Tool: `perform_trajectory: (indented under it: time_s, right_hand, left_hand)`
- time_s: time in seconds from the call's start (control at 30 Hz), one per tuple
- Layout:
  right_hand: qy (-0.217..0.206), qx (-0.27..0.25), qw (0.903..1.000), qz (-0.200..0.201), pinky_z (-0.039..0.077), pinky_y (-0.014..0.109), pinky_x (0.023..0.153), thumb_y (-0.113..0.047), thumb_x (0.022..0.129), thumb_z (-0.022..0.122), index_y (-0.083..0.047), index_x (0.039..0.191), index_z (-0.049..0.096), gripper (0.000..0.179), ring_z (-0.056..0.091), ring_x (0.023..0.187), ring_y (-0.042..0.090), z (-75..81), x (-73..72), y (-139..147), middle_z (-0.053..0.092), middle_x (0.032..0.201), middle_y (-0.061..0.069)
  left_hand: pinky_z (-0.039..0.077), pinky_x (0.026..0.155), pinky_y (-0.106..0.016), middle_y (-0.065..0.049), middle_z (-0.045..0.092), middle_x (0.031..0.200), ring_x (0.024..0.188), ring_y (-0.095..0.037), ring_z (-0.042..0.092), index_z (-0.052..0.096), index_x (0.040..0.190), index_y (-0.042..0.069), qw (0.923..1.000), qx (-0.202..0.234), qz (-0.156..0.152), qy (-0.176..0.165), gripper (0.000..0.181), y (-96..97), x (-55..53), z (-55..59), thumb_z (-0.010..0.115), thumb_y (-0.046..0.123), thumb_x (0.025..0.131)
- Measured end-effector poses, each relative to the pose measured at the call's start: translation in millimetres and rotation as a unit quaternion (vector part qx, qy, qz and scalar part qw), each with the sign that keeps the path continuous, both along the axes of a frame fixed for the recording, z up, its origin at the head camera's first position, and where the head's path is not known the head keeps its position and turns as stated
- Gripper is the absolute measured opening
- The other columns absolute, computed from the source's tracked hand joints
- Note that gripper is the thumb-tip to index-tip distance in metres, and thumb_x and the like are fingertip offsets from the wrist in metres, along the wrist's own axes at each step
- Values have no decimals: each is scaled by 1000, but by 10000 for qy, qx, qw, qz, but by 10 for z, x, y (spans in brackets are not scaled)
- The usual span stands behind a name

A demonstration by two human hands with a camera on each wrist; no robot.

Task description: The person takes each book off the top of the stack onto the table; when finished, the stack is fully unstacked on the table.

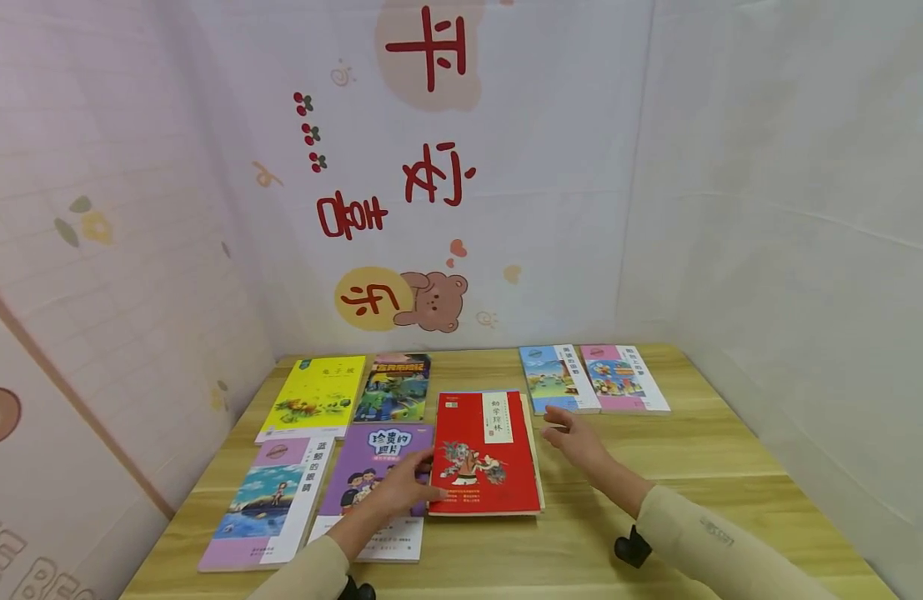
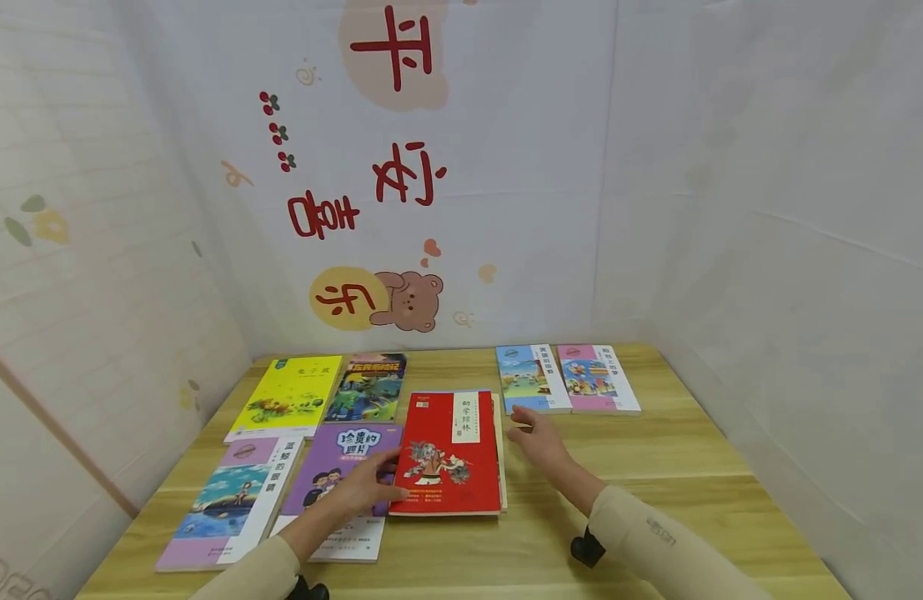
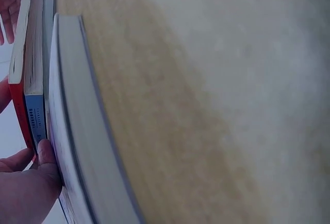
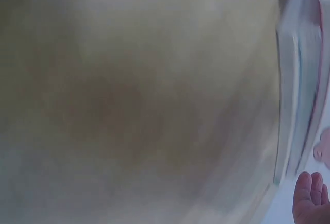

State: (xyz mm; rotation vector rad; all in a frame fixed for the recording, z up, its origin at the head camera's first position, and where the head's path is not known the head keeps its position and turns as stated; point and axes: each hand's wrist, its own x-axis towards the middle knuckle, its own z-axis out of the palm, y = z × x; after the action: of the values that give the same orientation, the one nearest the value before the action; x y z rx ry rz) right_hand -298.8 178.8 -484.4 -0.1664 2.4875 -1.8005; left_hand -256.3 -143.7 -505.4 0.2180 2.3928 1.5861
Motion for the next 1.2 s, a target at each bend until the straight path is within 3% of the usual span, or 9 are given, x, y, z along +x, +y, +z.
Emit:
perform_trajectory:
  time_s: [0.23, 0.43, 0.8, 0.93, 1.03, 1.2]
  right_hand:
    - [121, 307, 9994, -129, 55, 42, 87, -8, 95, 65, 10, 139, 49, 50, 59, 114, 40, -130, 125, -163, 59, 128, 27]
    - [-178, 100, 9998, -51, 57, 45, 80, -7, 93, 68, 10, 140, 47, 54, 59, 111, 38, -177, 182, -210, 59, 126, 27]
    - [-526, 431, 9974, -246, 56, 41, 86, -14, 92, 71, 0, 145, 45, 61, 58, 112, 33, -219, 182, -178, 60, 127, 18]
    - [-641, 371, 9971, -182, 57, 40, 82, -13, 90, 73, -2, 144, 48, 61, 61, 104, 29, -231, 184, -180, 62, 123, 17]
    - [-693, 364, 9968, -174, 57, 39, 79, -12, 89, 73, -4, 143, 50, 59, 61, 101, 27, -247, 191, -186, 63, 120, 14]
    - [-769, 400, 9960, -203, 57, 38, 79, -12, 89, 74, -2, 143, 50, 60, 61, 101, 26, -251, 195, -165, 62, 120, 14]
  left_hand:
    - [52, 89, -47, -19, 55, 129, 110, -32, 56, 36, 150, -3, 10000, -8, -43, 31, 83, -26, 8, 8, 82, 11, 82]
    - [43, 99, -56, -18, 54, 135, 120, -36, 51, 37, 152, 3, 9999, -147, -6, -55, 82, -49, -1, -1, 80, 18, 84]
    - [35, 102, -64, -26, 40, 143, 128, -46, 40, 49, 144, 1, 9990, -143, -331, 262, 62, -24, 18, 23, 74, 16, 89]
    - [36, 102, -64, -25, 42, 144, 128, -46, 42, 51, 144, 3, 9966, -585, -298, 496, 63, -52, 14, 25, 75, 19, 89]
    - [36, 103, -64, -21, 44, 144, 131, -45, 41, 52, 143, 4, 9900, -1131, -251, 802, 66, -90, 8, 33, 79, 22, 85]
    - [25, 107, -69, -23, 35, 152, 140, -49, 26, 51, 145, 9, 9780, -1742, -393, 1075, 75, -162, -28, 40, 83, 30, 81]
